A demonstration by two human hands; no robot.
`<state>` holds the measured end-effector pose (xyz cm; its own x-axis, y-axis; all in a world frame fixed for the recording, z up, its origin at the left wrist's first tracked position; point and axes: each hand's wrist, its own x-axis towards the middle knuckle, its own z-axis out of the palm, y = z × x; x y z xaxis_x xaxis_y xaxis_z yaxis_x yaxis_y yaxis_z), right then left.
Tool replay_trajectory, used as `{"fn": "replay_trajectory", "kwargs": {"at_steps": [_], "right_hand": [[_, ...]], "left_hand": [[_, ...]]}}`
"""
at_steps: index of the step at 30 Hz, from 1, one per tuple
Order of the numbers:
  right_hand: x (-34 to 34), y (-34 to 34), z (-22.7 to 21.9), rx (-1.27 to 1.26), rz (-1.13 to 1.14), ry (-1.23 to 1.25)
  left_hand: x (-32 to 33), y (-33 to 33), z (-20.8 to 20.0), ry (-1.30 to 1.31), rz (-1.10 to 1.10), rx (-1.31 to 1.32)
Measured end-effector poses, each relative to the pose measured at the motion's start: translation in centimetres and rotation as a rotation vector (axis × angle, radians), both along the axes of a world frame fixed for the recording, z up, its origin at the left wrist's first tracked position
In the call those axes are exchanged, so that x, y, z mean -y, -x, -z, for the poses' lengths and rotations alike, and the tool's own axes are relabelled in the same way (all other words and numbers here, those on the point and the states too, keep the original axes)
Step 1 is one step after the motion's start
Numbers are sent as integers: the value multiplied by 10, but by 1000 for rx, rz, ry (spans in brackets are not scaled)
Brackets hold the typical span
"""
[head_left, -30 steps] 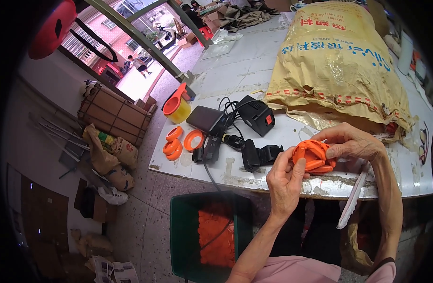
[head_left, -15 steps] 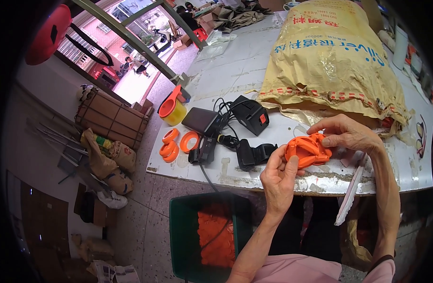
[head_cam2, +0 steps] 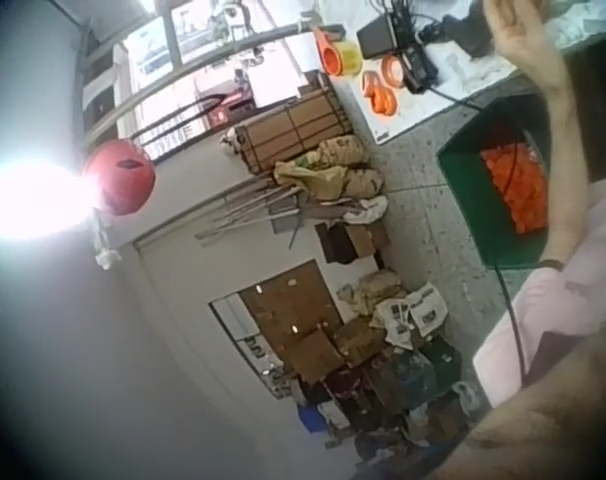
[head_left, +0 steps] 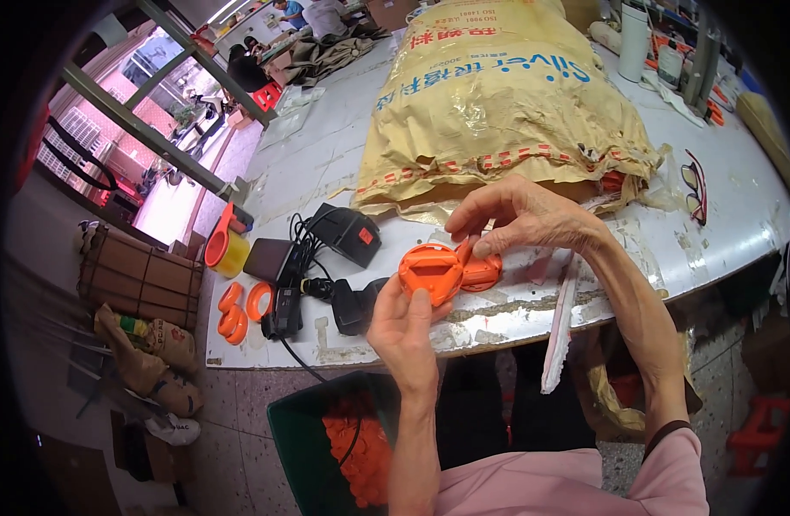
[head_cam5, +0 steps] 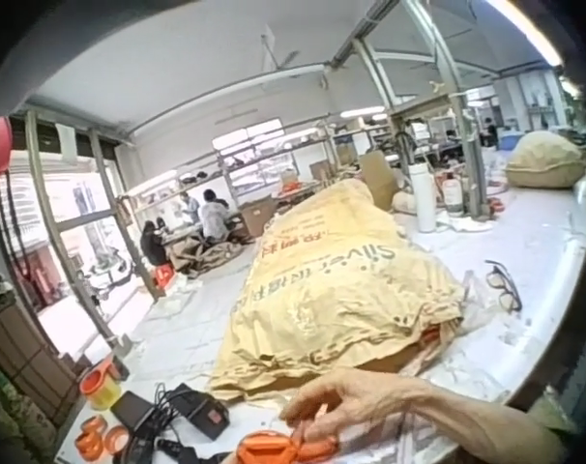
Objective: The person repeatedly reaches into a large bag to retrieve orange plastic components, inspects them by hand, and places them into a green bin.
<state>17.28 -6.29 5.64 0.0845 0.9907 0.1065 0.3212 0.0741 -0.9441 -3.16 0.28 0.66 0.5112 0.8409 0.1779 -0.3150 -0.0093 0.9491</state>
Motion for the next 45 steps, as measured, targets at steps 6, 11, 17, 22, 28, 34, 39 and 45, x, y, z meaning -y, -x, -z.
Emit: {"fn": "replay_trajectory", "kwargs": {"at_steps": [6, 11, 17, 22, 28, 34, 39, 45], "right_hand": [[1, 11, 2, -260, -159, 52], [-5, 11, 9, -235, -177, 58], [-5, 8, 15, -250, -147, 79], [-4, 8, 12, -266, -117, 101], [-4, 8, 12, -290, -135, 105], [-5, 6, 14, -364, -186, 107], [-3, 7, 11, -320, -176, 115], [-2, 9, 11, -315, -150, 100]], "left_hand": [[2, -1, -2, -29, 9, -25], [0, 2, -1, -38, 6, -35], [0, 2, 1, -38, 26, 5], [1, 0, 1, -57, -11, -2], [0, 0, 1, -77, -32, -7], [0, -1, 1, -76, -53, -19], [0, -1, 2, -62, -54, -12], [0, -2, 3, -67, -66, -23]]}}
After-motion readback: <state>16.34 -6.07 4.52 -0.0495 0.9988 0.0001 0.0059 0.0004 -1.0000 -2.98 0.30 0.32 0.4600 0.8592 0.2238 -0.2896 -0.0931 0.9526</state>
